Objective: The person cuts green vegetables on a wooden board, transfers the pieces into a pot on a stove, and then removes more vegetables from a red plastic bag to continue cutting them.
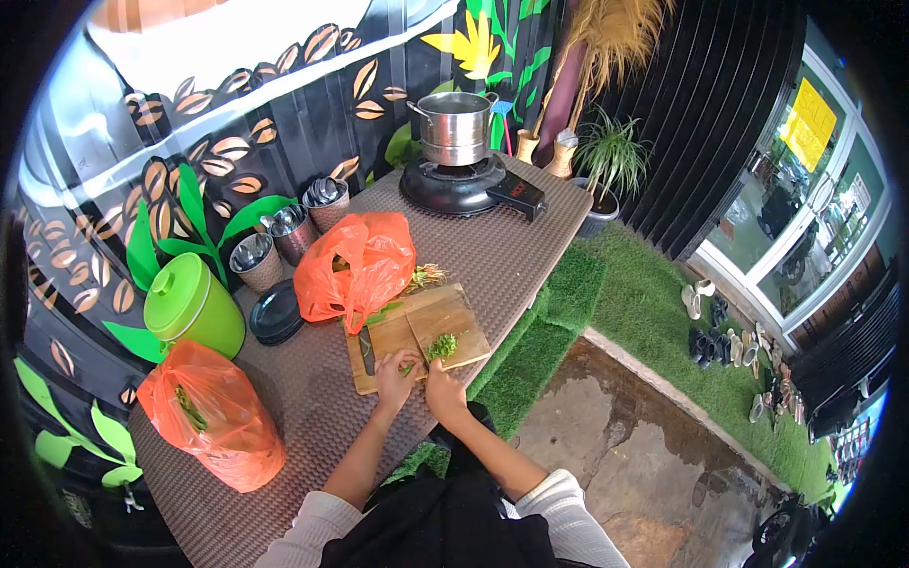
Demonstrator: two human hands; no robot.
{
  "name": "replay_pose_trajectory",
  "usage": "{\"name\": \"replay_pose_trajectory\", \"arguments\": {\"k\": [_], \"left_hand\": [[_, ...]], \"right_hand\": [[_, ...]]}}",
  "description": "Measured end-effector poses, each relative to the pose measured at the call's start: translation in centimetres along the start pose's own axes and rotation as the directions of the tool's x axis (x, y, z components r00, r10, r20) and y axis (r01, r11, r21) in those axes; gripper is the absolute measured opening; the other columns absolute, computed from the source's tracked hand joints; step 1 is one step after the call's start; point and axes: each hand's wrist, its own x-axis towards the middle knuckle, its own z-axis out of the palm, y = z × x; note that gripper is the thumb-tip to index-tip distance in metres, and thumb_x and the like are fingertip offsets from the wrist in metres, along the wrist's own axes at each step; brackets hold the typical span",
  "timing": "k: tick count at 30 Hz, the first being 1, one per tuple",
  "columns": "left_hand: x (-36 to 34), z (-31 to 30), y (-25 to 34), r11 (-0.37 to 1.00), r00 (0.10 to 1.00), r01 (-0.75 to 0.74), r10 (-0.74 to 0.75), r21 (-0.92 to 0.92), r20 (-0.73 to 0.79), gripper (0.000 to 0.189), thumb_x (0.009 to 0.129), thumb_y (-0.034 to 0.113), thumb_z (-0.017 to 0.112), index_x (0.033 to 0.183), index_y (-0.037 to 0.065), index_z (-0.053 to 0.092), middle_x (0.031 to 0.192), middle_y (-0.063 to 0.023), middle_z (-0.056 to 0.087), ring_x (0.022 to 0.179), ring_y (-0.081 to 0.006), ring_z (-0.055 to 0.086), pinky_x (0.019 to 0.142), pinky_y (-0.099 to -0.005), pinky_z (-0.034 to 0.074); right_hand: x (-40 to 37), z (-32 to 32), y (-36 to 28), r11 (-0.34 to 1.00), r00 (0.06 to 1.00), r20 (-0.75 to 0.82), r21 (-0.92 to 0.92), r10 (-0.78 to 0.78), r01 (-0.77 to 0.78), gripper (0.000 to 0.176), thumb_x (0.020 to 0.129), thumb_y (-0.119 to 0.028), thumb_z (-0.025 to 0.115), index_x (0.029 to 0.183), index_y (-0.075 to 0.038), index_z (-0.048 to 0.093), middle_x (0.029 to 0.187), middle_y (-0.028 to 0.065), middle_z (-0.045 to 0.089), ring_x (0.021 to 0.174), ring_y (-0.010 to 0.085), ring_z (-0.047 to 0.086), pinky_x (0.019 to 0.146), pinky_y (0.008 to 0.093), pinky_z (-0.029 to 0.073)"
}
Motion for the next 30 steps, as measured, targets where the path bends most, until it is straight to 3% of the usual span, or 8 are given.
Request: {"name": "replay_pose_trajectory", "arguments": {"k": [7, 10, 12, 22, 24, 30], "left_hand": [[0.0, 0.2, -0.3, 0.999, 1.000, 0.007, -0.007, -0.038, 0.005, 0.016, 0.072, 0.014, 0.075, 0.087, 0.013, 0.068, 0.078, 0.0055, 0.069, 0.071, -0.0141, 0.056, 0.076, -0.0300, 0.038], [0.0, 0.1, -0.2, 0.997, 1.000, -0.017, 0.016, -0.076, -0.015, 0.015, 0.073, 0.014, 0.074, 0.086, 0.013, 0.068, 0.080, 0.0056, 0.069, 0.071, -0.0141, 0.056, 0.077, -0.0304, 0.038], [-0.1, 0.0, -0.1, 1.000, 1.000, 0.008, -0.008, -0.027, 0.001, 0.014, 0.074, 0.015, 0.074, 0.086, 0.013, 0.067, 0.081, 0.0055, 0.069, 0.072, -0.0141, 0.057, 0.078, -0.0306, 0.038], [-0.1, -0.1, -0.2, 0.999, 1.000, -0.021, 0.021, -0.030, -0.001, 0.010, 0.076, 0.016, 0.071, 0.085, 0.015, 0.067, 0.079, 0.0059, 0.068, 0.071, -0.0143, 0.058, 0.075, -0.0305, 0.040], [-0.2, -0.1, 0.0, 1.000, 1.000, -0.013, 0.013, -0.015, -0.013, 0.010, 0.077, 0.017, 0.071, 0.085, 0.015, 0.067, 0.079, 0.0057, 0.068, 0.071, -0.0144, 0.058, 0.076, -0.0307, 0.040], [-0.3, -0.2, -0.1, 1.000, 1.000, -0.022, 0.022, 0.005, 0.000, 0.015, 0.075, 0.016, 0.074, 0.087, 0.012, 0.066, 0.080, 0.0043, 0.069, 0.071, -0.0150, 0.057, 0.077, -0.0309, 0.037]], "right_hand": [[2.8, 0.0, 1.5, 0.988, 0.988, -0.015, 0.013, -0.154, 0.154, 0.022, 0.092, -0.017, 0.045, 0.103, 0.001, 0.043, 0.081, 0.0284, 0.065, 0.080, 0.0408, 0.068, 0.067, 0.0503, 0.055], [1.5, -0.4, 1.2, 0.990, 0.990, 0.016, -0.003, -0.140, 0.140, 0.021, 0.092, -0.017, 0.045, 0.103, 0.001, 0.042, 0.080, 0.0289, 0.065, 0.080, 0.0423, 0.067, 0.067, 0.0509, 0.054], [0.2, 0.2, 0.3, 0.999, 0.999, -0.016, 0.030, -0.035, 0.035, 0.022, 0.092, -0.018, 0.044, 0.103, 0.001, 0.042, 0.081, 0.0291, 0.065, 0.079, 0.0456, 0.065, 0.068, 0.0543, 0.052], [1.4, -0.8, 0.6, 0.992, 0.994, 0.043, 0.072, -0.104, 0.101, 0.027, 0.093, -0.021, 0.048, 0.106, 0.001, 0.040, 0.084, 0.0298, 0.065, 0.080, 0.0442, 0.066, 0.068, 0.0525, 0.054], [0.2, 0.5, 0.5, 0.999, 0.999, -0.027, 0.023, -0.042, 0.042, 0.028, 0.093, -0.023, 0.048, 0.105, 0.000, 0.040, 0.084, 0.0292, 0.065, 0.081, 0.0455, 0.065, 0.068, 0.0542, 0.053], [2.0, 0.5, 0.1, 0.999, 0.999, 0.028, 0.030, -0.021, 0.020, 0.029, 0.092, -0.023, 0.048, 0.107, 0.001, 0.041, 0.085, 0.0281, 0.065, 0.082, 0.0437, 0.066, 0.068, 0.0535, 0.054]]}}
